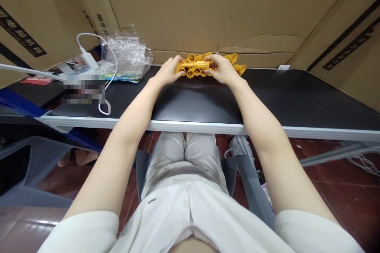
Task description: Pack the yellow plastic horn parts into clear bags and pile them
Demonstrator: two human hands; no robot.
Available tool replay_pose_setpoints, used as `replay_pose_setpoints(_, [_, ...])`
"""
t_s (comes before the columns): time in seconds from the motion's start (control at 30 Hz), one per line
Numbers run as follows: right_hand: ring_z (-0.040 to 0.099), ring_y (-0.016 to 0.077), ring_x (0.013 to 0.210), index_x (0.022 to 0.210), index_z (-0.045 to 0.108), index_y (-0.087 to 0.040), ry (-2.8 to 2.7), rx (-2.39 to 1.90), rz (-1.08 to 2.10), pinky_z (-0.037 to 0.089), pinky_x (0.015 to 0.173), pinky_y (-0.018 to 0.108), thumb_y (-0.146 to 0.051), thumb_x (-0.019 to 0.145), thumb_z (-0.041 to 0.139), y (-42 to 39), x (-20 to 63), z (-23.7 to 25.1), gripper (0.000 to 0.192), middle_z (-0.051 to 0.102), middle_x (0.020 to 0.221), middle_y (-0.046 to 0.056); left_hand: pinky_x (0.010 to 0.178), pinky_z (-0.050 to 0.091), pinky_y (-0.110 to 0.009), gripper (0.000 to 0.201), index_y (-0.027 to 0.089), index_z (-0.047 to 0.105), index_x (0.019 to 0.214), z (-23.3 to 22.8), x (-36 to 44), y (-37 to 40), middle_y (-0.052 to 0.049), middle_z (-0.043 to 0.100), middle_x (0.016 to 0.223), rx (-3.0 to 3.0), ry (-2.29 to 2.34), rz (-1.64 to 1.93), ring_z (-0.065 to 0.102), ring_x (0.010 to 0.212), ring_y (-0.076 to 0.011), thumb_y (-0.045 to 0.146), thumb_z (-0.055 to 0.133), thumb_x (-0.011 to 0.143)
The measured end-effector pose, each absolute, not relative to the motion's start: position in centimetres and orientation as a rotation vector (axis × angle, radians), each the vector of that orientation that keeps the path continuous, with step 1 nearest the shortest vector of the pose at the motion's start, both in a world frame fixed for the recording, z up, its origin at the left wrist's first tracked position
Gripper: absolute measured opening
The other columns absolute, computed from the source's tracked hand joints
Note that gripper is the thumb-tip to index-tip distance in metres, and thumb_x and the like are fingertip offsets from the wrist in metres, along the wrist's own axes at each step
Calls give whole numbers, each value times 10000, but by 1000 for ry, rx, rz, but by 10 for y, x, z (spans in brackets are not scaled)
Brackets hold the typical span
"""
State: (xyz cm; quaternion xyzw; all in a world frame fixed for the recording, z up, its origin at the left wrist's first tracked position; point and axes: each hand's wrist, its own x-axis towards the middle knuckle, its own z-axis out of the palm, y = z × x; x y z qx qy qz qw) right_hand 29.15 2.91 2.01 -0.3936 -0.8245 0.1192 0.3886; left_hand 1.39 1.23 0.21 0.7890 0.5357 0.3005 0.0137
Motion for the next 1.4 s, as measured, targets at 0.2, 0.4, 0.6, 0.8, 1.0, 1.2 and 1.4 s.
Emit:
replay_pose_setpoints(0.2, [804,343,1049,1191,700,-314,-1959,-1006,593,655,1054,605,-855,790,877,24,288,20,697,786,1006,57,1227,499,-539,589,272,600,1497,15,23,-6,-142,729,1413,2456,1711,953,665,1382,-389,241,688,916])
replay_pose_setpoints(0.4, [815,337,860,1010,647,-294,-1880,-1008,731,700,909,611,-1145,694,596,23,284,20,909,747,812,58,1193,501,-512,608,275,610,1519,21,26,-14,-132,753,1390,2445,1807,944,667,1388,-412,264,662,913])
replay_pose_setpoints(0.6, [808,338,861,1015,651,-275,-1874,-977,818,703,884,630,-981,637,880,24,288,19,833,781,883,83,1190,503,-506,616,272,609,1522,23,28,-13,-130,763,1354,2430,1848,939,667,1383,-414,274,662,908])
replay_pose_setpoints(0.8, [805,373,827,871,694,-262,-1811,-986,945,698,887,673,-1108,754,613,35,291,11,858,681,692,75,1173,511,-512,580,279,624,1485,25,34,-17,-127,775,1341,2443,1818,996,687,1348,-406,257,635,905])
replay_pose_setpoints(1.0, [839,325,876,1113,738,-272,-1860,-974,928,705,908,567,-1046,717,749,33,300,19,871,782,921,59,1169,511,-523,559,284,627,1467,25,31,-15,-125,783,1302,2387,1852,996,698,1321,-403,261,620,909])
replay_pose_setpoints(1.2, [811,289,810,1002,680,-293,-1836,-946,804,713,845,511,-1047,632,809,27,294,22,850,760,864,36,1177,506,-527,561,289,621,1460,26,29,-15,-121,777,1312,2404,1842,1002,686,1344,-403,255,636,900])
replay_pose_setpoints(1.4, [783,299,738,843,608,-291,-1812,-992,850,713,785,517,-1151,680,606,30,287,17,875,625,631,19,1165,511,-527,498,273,634,1441,30,37,-24,-134,757,1358,2410,1841,983,697,1331,-406,268,635,943])
